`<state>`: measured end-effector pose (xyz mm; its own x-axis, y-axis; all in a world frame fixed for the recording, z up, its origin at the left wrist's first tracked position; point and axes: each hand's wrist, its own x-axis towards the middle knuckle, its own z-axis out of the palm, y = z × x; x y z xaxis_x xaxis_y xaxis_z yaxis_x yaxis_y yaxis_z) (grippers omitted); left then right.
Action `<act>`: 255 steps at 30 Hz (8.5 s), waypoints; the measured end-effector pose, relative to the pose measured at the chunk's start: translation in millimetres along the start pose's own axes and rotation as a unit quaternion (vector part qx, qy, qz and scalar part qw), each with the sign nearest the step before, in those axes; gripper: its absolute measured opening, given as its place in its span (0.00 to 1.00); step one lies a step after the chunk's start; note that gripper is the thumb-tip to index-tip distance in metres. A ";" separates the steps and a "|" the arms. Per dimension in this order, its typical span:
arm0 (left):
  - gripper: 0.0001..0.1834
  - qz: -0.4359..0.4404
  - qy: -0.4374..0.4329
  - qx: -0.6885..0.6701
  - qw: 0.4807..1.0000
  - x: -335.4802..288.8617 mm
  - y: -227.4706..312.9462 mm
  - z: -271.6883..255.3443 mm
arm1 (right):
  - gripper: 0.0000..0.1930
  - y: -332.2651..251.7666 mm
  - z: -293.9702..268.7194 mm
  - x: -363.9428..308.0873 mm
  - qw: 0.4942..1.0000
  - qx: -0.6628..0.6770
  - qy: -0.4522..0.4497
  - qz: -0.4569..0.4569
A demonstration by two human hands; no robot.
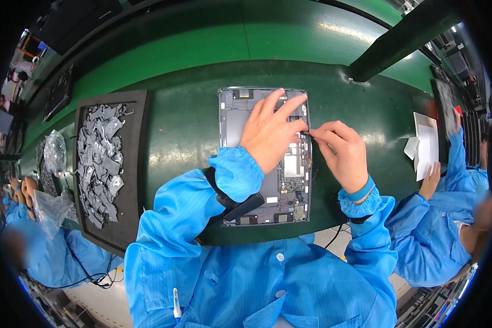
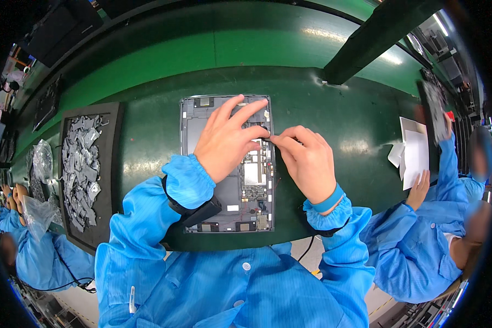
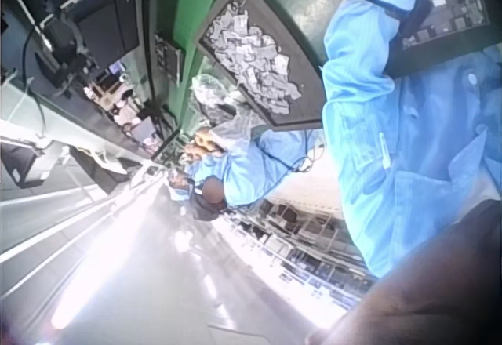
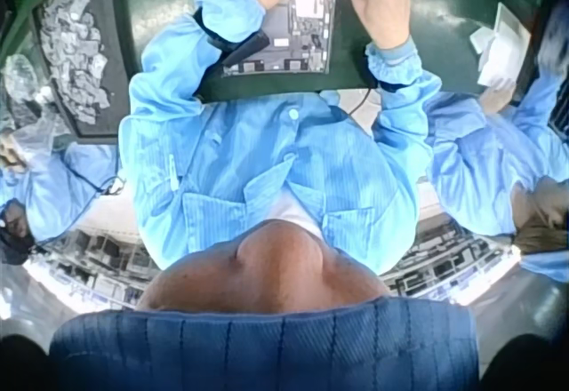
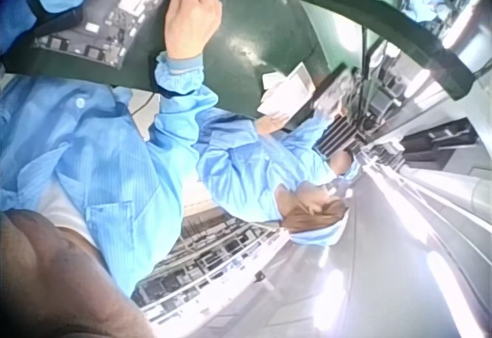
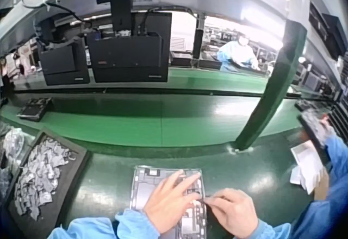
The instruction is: Assembling the internal components of a laptop or tablet on a manufacturing belt.
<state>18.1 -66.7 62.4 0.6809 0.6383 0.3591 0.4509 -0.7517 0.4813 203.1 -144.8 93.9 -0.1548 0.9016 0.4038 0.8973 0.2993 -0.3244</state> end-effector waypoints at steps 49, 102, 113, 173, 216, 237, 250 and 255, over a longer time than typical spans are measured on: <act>0.15 -0.420 0.429 -0.668 0.440 101.1 -229.0 -56.8 | 0.11 -19.9 13.6 -27.8 0.877 0.357 -0.044 0.320; 0.14 0.232 0.297 -0.278 0.883 -23.5 122.7 -137.7 | 0.08 6.4 54.3 14.5 0.955 0.201 0.045 0.215; 0.04 0.365 0.358 -0.402 0.759 -7.0 131.6 -94.2 | 0.07 10.9 46.0 13.8 0.956 0.185 0.031 0.223; 0.24 -0.392 0.179 -0.260 0.864 282.3 -99.0 67.6 | 0.08 7.5 44.0 9.3 0.950 0.186 0.002 0.251; 0.06 -0.102 0.007 -0.152 0.983 -69.1 60.6 -51.9 | 0.13 -30.1 -20.0 -59.7 0.963 0.196 -0.184 -0.010; 0.23 -0.038 -0.021 -0.018 0.999 -96.3 84.8 -28.1 | 0.12 -31.3 -12.7 -64.1 0.989 0.055 -0.093 -0.103; 0.23 -0.044 -0.034 -0.032 0.998 -96.9 84.6 -23.6 | 0.14 -27.6 -14.4 -61.5 0.985 0.117 -0.112 -0.058; 0.23 -0.037 -0.052 -0.014 0.998 -97.1 86.6 -21.8 | 0.11 -26.7 -9.2 -65.7 0.980 0.169 -0.101 0.004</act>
<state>-21.5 -190.1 86.6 0.7033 0.6701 0.2372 0.4873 -0.6975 0.5254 193.1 -215.0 83.9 -0.2569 0.9379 0.2332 0.7162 0.3468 -0.6056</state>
